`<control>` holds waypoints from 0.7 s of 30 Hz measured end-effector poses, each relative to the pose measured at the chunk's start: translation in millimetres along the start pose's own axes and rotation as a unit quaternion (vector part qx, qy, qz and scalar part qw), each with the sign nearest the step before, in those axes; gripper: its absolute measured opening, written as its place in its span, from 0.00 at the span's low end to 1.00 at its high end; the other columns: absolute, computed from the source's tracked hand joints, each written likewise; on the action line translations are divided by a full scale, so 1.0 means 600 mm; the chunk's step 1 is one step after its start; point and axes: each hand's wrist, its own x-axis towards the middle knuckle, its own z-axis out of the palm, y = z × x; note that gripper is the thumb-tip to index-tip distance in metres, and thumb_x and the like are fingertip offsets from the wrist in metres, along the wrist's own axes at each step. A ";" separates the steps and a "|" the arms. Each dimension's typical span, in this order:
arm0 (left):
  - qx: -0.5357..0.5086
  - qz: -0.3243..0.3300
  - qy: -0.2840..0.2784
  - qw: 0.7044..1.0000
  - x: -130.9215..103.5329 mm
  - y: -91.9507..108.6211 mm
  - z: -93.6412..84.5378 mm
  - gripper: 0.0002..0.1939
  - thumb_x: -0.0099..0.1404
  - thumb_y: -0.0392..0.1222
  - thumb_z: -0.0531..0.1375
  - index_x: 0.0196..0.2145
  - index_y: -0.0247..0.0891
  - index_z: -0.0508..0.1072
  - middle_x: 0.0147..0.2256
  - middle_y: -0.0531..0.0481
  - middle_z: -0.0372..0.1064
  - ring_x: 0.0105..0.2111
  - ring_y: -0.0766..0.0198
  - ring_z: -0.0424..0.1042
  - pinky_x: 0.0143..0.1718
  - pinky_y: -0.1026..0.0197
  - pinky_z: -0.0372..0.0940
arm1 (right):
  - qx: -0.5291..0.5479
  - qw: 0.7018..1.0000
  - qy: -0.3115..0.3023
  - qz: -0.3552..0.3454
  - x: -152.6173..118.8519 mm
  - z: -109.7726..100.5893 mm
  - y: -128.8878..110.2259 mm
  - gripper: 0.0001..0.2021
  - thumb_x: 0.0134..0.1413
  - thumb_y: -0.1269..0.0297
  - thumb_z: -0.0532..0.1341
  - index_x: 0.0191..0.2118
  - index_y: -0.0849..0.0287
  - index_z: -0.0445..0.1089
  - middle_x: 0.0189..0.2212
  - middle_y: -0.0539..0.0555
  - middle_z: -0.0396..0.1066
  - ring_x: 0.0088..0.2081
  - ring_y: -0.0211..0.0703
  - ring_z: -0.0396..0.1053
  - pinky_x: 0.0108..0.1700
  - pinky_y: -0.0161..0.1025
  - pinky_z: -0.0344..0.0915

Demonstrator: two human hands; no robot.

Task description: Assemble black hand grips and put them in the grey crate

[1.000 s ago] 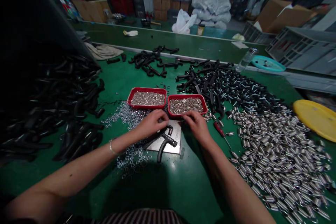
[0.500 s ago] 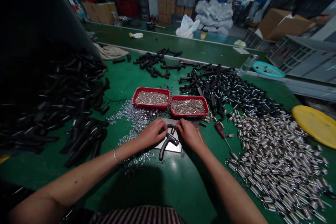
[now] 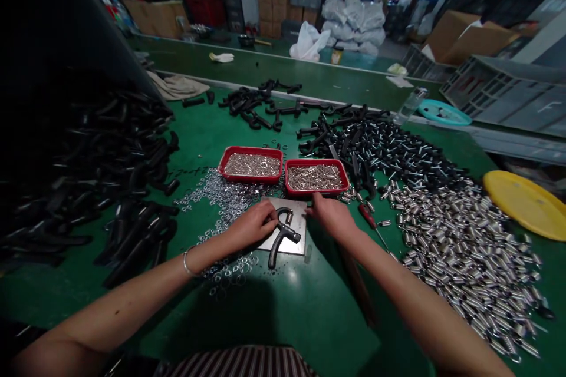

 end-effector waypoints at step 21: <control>0.205 0.059 0.010 0.977 -0.067 0.062 0.025 0.22 0.68 0.52 0.58 0.53 0.35 0.69 0.54 0.35 0.65 0.52 0.45 0.64 0.53 0.44 0.60 | 0.310 0.947 0.047 -0.064 -0.130 0.012 0.004 0.22 0.67 0.61 0.51 0.65 0.53 0.58 0.61 0.59 0.66 0.59 0.52 0.67 0.60 0.51 0.63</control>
